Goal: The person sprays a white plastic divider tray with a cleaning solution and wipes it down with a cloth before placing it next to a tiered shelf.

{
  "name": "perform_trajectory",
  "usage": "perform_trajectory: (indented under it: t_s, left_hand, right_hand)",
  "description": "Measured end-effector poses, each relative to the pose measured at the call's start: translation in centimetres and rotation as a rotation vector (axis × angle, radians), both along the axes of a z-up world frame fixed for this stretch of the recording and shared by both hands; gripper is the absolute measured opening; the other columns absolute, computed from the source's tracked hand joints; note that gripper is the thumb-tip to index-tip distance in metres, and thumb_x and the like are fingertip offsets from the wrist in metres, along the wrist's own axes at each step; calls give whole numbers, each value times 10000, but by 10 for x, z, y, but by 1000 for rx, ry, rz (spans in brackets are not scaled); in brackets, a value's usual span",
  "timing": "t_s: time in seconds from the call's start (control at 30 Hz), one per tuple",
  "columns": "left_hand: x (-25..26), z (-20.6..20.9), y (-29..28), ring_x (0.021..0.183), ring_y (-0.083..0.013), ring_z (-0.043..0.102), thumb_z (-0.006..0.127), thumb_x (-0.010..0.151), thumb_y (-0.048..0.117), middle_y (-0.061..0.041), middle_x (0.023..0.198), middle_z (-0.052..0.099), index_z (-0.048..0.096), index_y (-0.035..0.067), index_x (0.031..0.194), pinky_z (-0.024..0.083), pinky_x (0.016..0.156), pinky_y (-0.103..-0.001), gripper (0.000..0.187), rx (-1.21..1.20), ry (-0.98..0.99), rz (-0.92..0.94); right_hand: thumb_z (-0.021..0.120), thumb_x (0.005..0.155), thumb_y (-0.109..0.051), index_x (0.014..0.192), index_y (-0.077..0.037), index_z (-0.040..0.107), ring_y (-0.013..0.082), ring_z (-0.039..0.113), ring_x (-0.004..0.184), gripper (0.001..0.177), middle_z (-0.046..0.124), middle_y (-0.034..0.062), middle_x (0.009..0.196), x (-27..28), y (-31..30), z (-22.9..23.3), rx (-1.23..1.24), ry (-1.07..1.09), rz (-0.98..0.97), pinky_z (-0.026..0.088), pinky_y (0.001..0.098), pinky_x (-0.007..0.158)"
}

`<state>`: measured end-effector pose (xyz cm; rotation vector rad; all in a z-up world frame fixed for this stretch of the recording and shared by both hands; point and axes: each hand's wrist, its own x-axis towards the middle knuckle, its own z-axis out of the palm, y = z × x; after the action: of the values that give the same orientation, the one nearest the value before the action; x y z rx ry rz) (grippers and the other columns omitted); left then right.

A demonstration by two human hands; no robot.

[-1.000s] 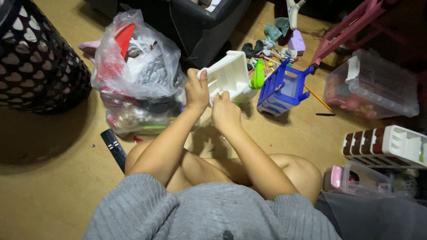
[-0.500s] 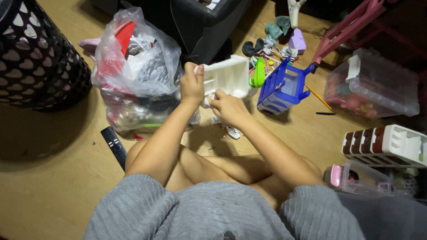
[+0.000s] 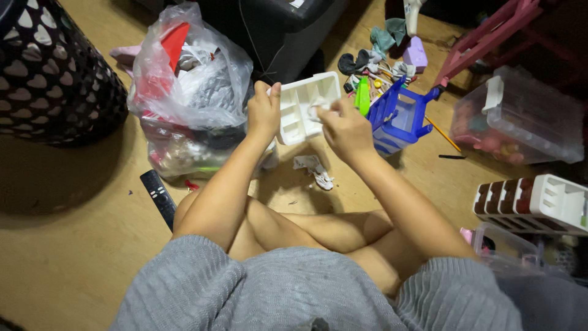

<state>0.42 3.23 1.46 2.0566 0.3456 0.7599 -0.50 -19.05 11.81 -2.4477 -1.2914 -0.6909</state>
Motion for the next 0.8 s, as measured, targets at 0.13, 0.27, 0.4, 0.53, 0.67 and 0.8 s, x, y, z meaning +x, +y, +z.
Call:
perform_trajectory:
  t_s: [0.13, 0.27, 0.4, 0.53, 0.67, 0.8]
  left_hand:
    - [5, 3, -3, 782, -518, 654, 503, 1074, 442, -295, 808, 678, 529, 22, 998, 485, 684, -577, 427, 18, 25, -2]
    - [-1, 3, -12, 786, -523, 656, 508, 1067, 452, -301, 818, 678, 515, 28, 1006, 487, 665, -581, 429, 13, 119, -41]
    - [-2, 8, -16, 807, -536, 654, 506, 1068, 441, -314, 827, 673, 458, 21, 1049, 492, 655, -593, 423, 23, 129, -62]
    - [-6, 11, -21, 799, -534, 653, 510, 1077, 402, -301, 829, 684, 459, 37, 1080, 492, 664, -593, 368, 59, 68, -64]
    - [-11, 16, -23, 800, -528, 655, 525, 1070, 391, -294, 836, 687, 471, 44, 1084, 485, 663, -596, 351, 85, 19, -74]
    - [-14, 18, -24, 800, -510, 663, 529, 1066, 402, -277, 850, 691, 497, 49, 1084, 498, 662, -576, 355, 94, -57, -48]
  right_hand:
    - [653, 872, -138, 1149, -142, 739, 247, 645, 711, 290, 594, 58, 905, -18, 1, -6, 7, -33, 51, 520, 369, 573]
    - [609, 837, -164, 1188, -81, 712, 226, 648, 686, 375, 597, 64, 894, -17, 11, -20, -335, -109, 148, 502, 348, 478]
    - [581, 813, -186, 1085, -65, 692, 223, 669, 716, 318, 599, 52, 897, -18, 26, -39, -456, -96, -13, 532, 375, 503]
    - [573, 883, -149, 1059, -17, 678, 301, 689, 779, 244, 624, 131, 968, -14, 37, -57, -453, 131, -133, 572, 420, 610]
    - [545, 958, -171, 1115, -61, 703, 385, 701, 819, 248, 646, 200, 1045, -17, 47, -54, -345, 454, -208, 563, 501, 695]
    - [582, 921, -263, 1031, -169, 772, 364, 694, 940, 239, 665, 156, 1068, -22, 51, -42, -275, 645, -331, 544, 496, 798]
